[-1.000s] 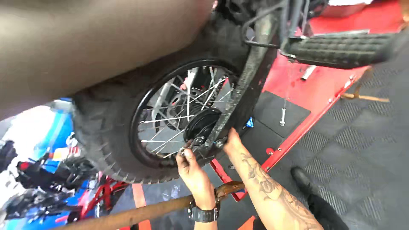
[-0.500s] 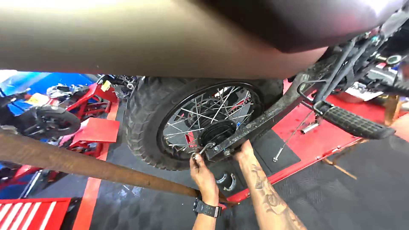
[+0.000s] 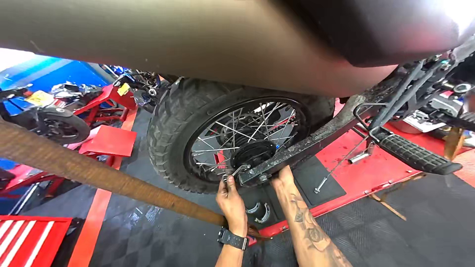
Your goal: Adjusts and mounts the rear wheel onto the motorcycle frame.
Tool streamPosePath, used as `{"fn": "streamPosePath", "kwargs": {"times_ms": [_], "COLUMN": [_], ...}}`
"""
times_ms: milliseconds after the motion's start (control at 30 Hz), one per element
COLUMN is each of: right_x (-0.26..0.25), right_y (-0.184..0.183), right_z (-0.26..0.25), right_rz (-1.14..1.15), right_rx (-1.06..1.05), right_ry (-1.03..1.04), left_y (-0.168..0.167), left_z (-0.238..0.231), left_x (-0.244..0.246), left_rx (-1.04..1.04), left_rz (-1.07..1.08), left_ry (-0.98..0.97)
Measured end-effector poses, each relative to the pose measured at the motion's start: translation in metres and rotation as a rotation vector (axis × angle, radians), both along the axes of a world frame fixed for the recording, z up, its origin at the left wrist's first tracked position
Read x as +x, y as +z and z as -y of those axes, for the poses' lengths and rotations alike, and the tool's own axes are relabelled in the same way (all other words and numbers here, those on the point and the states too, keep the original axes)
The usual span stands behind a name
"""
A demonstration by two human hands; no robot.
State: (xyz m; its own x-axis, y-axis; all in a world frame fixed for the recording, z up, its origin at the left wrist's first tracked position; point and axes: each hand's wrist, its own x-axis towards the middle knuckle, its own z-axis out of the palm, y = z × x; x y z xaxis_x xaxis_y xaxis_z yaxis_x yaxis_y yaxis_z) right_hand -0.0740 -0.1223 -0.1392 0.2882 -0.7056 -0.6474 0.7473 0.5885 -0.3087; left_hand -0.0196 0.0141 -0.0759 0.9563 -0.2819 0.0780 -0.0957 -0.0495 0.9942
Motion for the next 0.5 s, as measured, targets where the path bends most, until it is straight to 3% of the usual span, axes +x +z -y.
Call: {"fn": "streamPosePath", "kwargs": {"times_ms": [133, 267, 400, 500], "right_x": [-0.005, -0.008, -0.004, -0.006], "right_y": [-0.002, -0.010, -0.020, -0.019], "right_z": [-0.003, -0.010, -0.014, -0.012], "right_rz": [0.010, 0.011, 0.165, 0.256], "right_rx": [-0.008, 0.048, 0.118, 0.145], "right_ry": [0.063, 0.181, 0.287, 0.350], "left_y": [0.003, 0.015, 0.025, 0.032], "left_z": [-0.002, -0.004, 0.000, 0.004], "left_x": [-0.005, -0.004, -0.003, -0.006], "left_rx": [0.040, 0.174, 0.222, 0.206], "left_rz": [0.057, 0.259, 0.394, 0.360], "left_ry": [0.007, -0.033, -0.087, -0.102]}}
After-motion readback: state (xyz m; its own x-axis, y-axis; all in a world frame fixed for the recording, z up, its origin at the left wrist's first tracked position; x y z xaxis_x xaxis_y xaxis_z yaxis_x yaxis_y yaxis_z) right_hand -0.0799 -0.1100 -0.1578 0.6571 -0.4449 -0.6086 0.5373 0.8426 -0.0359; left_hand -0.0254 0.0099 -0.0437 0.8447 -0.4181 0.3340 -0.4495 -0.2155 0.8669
